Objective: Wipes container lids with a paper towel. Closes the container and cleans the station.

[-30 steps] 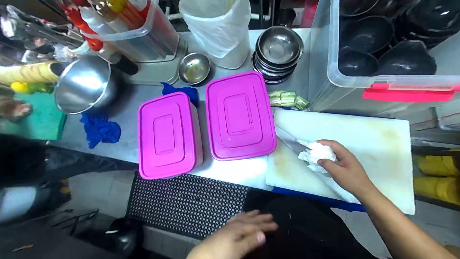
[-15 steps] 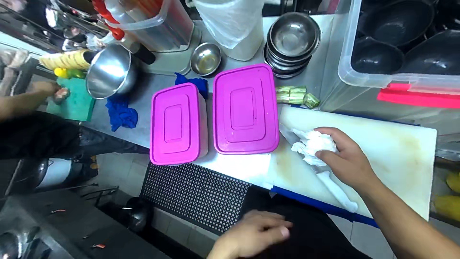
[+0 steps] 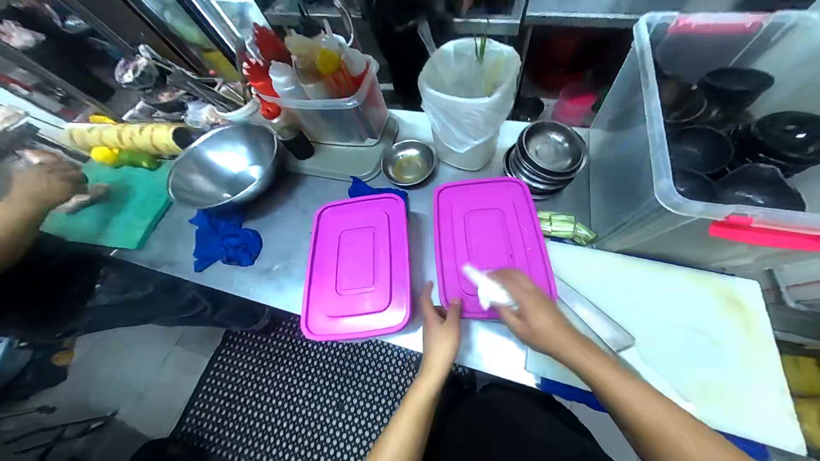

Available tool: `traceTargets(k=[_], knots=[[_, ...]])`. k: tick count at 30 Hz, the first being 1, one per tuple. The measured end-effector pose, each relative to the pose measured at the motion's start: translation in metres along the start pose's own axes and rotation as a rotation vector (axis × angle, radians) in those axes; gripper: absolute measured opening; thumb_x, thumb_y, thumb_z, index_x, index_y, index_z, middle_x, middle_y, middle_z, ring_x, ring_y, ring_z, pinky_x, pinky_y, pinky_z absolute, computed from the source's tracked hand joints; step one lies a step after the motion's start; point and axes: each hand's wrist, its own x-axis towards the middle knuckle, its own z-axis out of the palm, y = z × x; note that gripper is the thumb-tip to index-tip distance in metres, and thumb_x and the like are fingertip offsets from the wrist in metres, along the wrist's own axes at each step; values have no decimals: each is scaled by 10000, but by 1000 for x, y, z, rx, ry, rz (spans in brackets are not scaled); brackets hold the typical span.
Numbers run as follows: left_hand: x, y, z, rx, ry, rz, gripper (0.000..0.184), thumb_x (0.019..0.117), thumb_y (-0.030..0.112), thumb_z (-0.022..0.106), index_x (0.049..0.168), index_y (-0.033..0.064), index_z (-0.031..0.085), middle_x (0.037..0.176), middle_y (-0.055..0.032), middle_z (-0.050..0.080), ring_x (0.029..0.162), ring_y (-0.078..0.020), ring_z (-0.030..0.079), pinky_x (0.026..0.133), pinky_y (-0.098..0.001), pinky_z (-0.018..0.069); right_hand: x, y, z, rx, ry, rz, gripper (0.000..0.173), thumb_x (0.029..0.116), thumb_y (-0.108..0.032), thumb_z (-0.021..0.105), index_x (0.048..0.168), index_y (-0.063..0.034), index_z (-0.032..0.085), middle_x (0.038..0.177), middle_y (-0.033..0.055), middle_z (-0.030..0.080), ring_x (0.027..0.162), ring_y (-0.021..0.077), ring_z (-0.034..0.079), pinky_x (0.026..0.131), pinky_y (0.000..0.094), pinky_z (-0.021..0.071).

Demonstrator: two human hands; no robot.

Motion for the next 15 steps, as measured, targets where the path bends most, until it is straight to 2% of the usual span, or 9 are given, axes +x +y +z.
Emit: traceTargets(k=[1,2,3,5,7,9,12,15], knots=[[8,-4,-2,-4,-41,19,671,1019,290,622,1598,184,299,1111,-160,694,841,-233,704,747,-438,605,10,-1,19,-89,-70,-69,393,961,-100,638,1353,-127,650,1346,74,646,1322,242,558,1125,463,465],[14,-7,-4,-1,-77,48,655,1016,262,611,1600,193,321,1207,-138,691,963,-216,713,857,-439,603,19,-2,34,-154,-95,-119,383,948,-72,629,1317,-161,682,1313,38,665,1322,236,546,1129,456,449],[18,-9,-6,-5,-99,73,646,1011,232,601,1599,193,337,1255,-127,683,1031,-207,707,915,-440,591,26,-4,40,-188,-109,-144,367,950,-57,618,1285,-181,701,1288,9,674,1314,222,544,1120,443,454],[19,-11,-8,-29,-124,79,643,1014,229,609,1600,201,346,1242,-117,691,1018,-198,709,914,-430,589,42,-10,41,-208,-134,-159,359,961,-30,597,1269,-176,708,1287,2,683,1297,212,568,1106,433,475],[16,-12,-10,-30,-154,63,668,1019,266,616,1614,223,316,1225,-120,694,982,-203,710,894,-431,591,66,-10,39,-226,-123,-136,378,966,4,580,1295,-142,698,1304,45,684,1288,240,589,1114,444,474],[19,-13,-10,-2,-156,67,686,1022,300,612,1624,251,288,1170,-118,710,931,-207,713,869,-433,595,108,0,32,-266,-99,-80,382,984,5,562,1324,-126,676,1333,79,669,1310,266,580,1147,465,444],[21,-18,-7,83,-148,73,679,1037,347,567,1633,279,250,1116,-111,724,928,-220,720,873,-464,596,162,14,23,-312,-67,-40,382,982,-8,574,1339,-112,660,1336,108,664,1310,291,578,1162,495,415],[20,-17,-5,160,-115,71,668,1042,376,539,1634,276,248,1083,-121,735,928,-244,726,877,-496,588,157,5,21,-336,-126,-45,400,975,-38,606,1367,-111,635,1331,112,662,1289,299,585,1150,498,422]])
